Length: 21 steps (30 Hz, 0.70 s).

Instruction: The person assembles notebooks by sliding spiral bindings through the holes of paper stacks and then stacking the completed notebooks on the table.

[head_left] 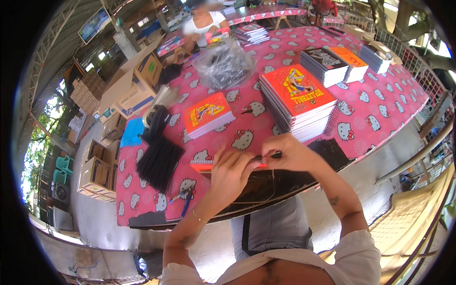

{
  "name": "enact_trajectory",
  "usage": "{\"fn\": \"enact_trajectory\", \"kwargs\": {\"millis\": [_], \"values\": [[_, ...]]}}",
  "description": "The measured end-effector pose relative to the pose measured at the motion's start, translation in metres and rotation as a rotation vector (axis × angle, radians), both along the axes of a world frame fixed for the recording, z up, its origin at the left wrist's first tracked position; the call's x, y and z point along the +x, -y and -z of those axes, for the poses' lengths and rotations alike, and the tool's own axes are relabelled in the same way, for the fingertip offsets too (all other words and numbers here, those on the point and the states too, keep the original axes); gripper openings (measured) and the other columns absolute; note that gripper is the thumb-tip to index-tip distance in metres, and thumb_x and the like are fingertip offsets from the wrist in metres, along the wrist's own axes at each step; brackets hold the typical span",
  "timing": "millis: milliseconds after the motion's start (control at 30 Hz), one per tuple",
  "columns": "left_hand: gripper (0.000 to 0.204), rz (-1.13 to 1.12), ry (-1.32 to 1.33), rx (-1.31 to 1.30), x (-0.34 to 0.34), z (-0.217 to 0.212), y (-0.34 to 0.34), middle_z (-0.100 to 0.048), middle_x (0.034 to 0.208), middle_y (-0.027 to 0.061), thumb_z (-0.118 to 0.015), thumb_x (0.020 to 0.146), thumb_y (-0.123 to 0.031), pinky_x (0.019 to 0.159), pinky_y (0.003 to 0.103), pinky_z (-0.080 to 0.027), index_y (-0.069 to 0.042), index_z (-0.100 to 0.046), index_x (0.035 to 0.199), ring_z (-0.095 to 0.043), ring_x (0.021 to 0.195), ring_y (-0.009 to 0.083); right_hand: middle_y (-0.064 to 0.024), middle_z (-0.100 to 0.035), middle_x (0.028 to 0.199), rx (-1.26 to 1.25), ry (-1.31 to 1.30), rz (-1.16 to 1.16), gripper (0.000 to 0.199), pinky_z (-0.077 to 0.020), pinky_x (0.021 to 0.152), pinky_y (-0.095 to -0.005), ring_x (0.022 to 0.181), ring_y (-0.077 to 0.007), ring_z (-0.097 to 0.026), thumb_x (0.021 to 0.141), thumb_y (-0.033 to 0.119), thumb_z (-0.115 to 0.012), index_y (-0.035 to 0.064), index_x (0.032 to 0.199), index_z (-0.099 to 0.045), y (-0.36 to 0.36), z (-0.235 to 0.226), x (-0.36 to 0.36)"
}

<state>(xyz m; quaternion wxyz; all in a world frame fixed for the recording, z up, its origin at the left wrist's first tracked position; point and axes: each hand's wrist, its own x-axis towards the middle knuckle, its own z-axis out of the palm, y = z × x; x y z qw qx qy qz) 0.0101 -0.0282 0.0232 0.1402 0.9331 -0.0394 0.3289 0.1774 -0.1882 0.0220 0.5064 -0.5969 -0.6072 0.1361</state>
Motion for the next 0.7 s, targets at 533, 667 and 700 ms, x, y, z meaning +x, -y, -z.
{"fn": "enact_trajectory", "kwargs": {"millis": [533, 667, 700], "values": [[0.04, 0.404, 0.233, 0.054, 0.167, -0.075, -0.032, -0.07, 0.132, 0.0119, -0.06, 0.087, 0.005, 0.112, 0.046, -0.045, -0.006, -0.072, 0.123, -0.058, 0.135, 0.0295, -0.0196, -0.066, 0.133, -0.008, -0.055, 0.787, 0.057, -0.0479, 0.103, -0.0389, 0.121, -0.0242, -0.063, 0.096, 0.024, -0.073, -0.0005, 0.144, -0.056, 0.115, 0.01, 0.137], [0.042, 0.576, -0.127, -0.222, 0.196, -0.024, -0.046, -0.068, 0.135, 0.0139, -0.061, 0.086, 0.006, 0.115, 0.044, -0.043, -0.006, -0.071, 0.125, -0.053, 0.139, 0.0315, -0.0105, -0.069, 0.124, 0.038, -0.19, 0.662, 0.057, -0.0511, 0.097, -0.0317, 0.109, -0.0124, -0.06, 0.098, 0.022, -0.073, -0.0032, 0.145, -0.054, 0.115, 0.02, 0.147], [0.042, 0.561, -0.13, -0.195, 0.192, -0.022, -0.046, -0.066, 0.137, 0.0144, -0.061, 0.086, 0.006, 0.116, 0.042, -0.042, -0.006, -0.071, 0.125, -0.052, 0.141, 0.0317, -0.0058, -0.065, 0.127, -0.032, -0.168, 0.664, 0.059, -0.0511, 0.097, -0.0296, 0.112, -0.011, -0.058, 0.099, 0.02, -0.072, -0.0066, 0.146, -0.051, 0.114, 0.021, 0.147]]}}
